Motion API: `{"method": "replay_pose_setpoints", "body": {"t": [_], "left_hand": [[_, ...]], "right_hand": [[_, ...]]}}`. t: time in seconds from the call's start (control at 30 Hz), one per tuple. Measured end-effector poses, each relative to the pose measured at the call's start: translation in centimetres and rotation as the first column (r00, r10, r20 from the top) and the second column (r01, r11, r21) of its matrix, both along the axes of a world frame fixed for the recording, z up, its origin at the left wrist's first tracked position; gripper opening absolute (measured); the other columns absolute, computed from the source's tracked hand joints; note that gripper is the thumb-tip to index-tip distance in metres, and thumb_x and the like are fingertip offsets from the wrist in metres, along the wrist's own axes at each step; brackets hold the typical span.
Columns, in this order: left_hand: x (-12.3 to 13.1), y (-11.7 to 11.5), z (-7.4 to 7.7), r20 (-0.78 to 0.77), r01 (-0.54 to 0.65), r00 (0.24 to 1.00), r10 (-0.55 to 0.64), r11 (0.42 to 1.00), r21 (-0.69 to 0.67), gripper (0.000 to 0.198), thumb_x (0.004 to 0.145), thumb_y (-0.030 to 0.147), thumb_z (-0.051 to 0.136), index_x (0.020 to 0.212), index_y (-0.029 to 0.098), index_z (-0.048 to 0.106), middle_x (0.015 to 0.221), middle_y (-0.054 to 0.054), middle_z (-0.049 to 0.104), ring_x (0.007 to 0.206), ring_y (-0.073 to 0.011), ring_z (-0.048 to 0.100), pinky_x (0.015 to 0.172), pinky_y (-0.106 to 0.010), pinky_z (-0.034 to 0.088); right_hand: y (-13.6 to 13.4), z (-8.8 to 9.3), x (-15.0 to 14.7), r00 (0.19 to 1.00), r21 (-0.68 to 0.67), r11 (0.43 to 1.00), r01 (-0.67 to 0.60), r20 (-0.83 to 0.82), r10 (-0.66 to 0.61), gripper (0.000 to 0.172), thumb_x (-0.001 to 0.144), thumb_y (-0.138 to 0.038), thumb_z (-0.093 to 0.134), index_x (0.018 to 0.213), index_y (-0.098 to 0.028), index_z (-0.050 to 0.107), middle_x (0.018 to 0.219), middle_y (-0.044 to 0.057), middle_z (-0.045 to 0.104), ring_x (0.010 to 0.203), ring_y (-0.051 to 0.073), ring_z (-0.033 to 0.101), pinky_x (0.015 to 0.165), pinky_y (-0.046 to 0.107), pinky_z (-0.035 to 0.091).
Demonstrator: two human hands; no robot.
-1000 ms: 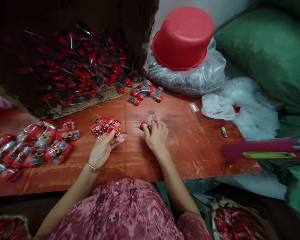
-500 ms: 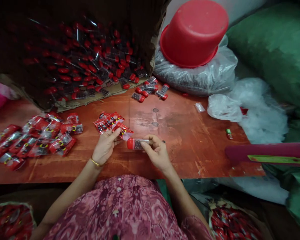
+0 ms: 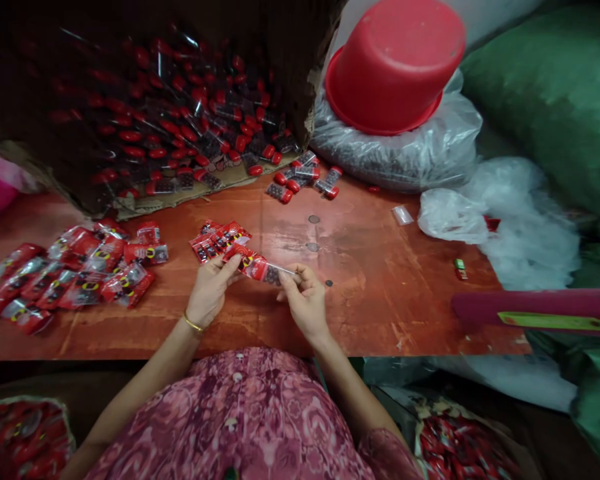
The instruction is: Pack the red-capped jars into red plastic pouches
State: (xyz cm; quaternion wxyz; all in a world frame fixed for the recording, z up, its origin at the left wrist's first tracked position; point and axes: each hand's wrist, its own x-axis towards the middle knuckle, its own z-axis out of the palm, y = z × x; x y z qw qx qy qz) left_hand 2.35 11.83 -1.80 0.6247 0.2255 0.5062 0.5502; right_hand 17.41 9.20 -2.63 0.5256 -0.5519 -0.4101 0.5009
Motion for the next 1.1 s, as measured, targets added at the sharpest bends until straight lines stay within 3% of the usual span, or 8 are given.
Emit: {"method": "replay_pose_setpoints", "body": {"t": [0.17,0.33,0.47,0.73,0.87,0.97,1.03,1.1], "left_hand": [[1.2,-0.2,0.1,0.102,-0.071,0.992,0.073,0.997,-0.018,0.037,0.048,0.032,0.082,0.076,0.016,0.063,0.074,0.003,0.065,0.068,-0.0098,0.058,0.068,-0.023,0.047],[1.8,-0.1,-0.7,0.112,-0.051,0.992,0.048,0.999,0.019,0.035,0.05,0.032,0.082,0.07,0.014,0.06,0.069,0.002,0.063,0.061,-0.0079,0.056,0.059,-0.02,0.045],[1.5,0.2,-0.6,0.176,-0.052,0.983,0.055,0.998,-0.019,0.037,0.053,0.039,0.079,0.072,0.015,0.058,0.066,0.003,0.061,0.056,-0.0069,0.055,0.055,-0.018,0.042],[2.2,0.4,-0.7,0.139,-0.104,0.986,0.096,0.994,0.045,0.039,0.055,0.046,0.077,0.069,0.014,0.061,0.069,-0.001,0.066,0.064,-0.0107,0.06,0.062,-0.021,0.046],[2.4,0.0,-1.1,0.115,-0.071,0.991,0.07,0.997,0.008,0.039,0.058,0.046,0.075,0.076,0.013,0.064,0.069,-0.003,0.067,0.056,-0.0101,0.058,0.048,-0.019,0.043],[2.5,-0.5,-1.2,0.059,0.01,0.998,-0.008,0.999,-0.032,0.042,0.062,0.048,0.072,0.08,0.011,0.066,0.066,-0.003,0.067,0.04,-0.0071,0.048,0.031,-0.018,0.03],[2.4,-0.6,-1.0,0.062,0.042,0.997,-0.04,0.999,-0.02,0.044,0.063,0.05,0.071,0.084,0.012,0.066,0.066,-0.002,0.066,0.036,-0.0049,0.042,0.028,-0.018,0.025],[2.2,-0.5,-0.8,0.102,0.029,0.994,-0.031,0.999,0.021,0.045,0.064,0.055,0.067,0.084,0.014,0.066,0.067,-0.002,0.065,0.038,-0.0048,0.043,0.031,-0.017,0.027]], "right_hand": [[0.0,-0.3,-1.2,0.999,0.017,0.999,-0.047,0.003,0.047,0.023,0.076,-0.04,0.061,0.081,-0.02,0.052,0.052,-0.008,0.052,0.039,0.006,0.048,0.042,0.019,0.04],[0.4,-0.8,-2.4,1.0,0.036,0.999,0.004,-0.001,-0.004,0.027,0.075,-0.043,0.061,0.081,-0.02,0.049,0.058,-0.008,0.054,0.037,0.005,0.047,0.037,0.018,0.038],[0.8,-1.0,-2.7,0.994,-0.013,0.995,-0.104,-0.025,0.103,0.03,0.074,-0.046,0.061,0.08,-0.02,0.048,0.052,-0.009,0.051,0.032,0.005,0.045,0.033,0.017,0.035],[0.8,-1.3,-4.3,0.999,0.063,0.998,0.024,-0.043,-0.022,0.03,0.074,-0.047,0.061,0.082,-0.021,0.046,0.057,-0.009,0.054,0.033,0.004,0.046,0.032,0.016,0.037],[0.7,-1.3,-4.7,0.999,0.053,0.998,-0.015,-0.029,0.017,0.031,0.074,-0.047,0.062,0.082,-0.021,0.047,0.058,-0.009,0.055,0.033,0.004,0.046,0.031,0.015,0.037],[0.7,-1.2,-4.9,0.996,0.015,0.999,-0.041,-0.077,0.042,0.031,0.075,-0.048,0.06,0.081,-0.021,0.047,0.054,-0.01,0.053,0.033,0.005,0.047,0.031,0.015,0.036],[0.9,-1.0,-5.0,0.99,-0.004,0.998,-0.065,-0.125,0.064,0.031,0.077,-0.048,0.059,0.081,-0.021,0.046,0.05,-0.01,0.052,0.032,0.005,0.048,0.032,0.015,0.036],[1.1,-0.8,-5.0,0.986,-0.006,0.997,-0.083,-0.149,0.081,0.032,0.077,-0.05,0.059,0.081,-0.021,0.045,0.05,-0.01,0.053,0.032,0.006,0.048,0.033,0.016,0.037]]}}
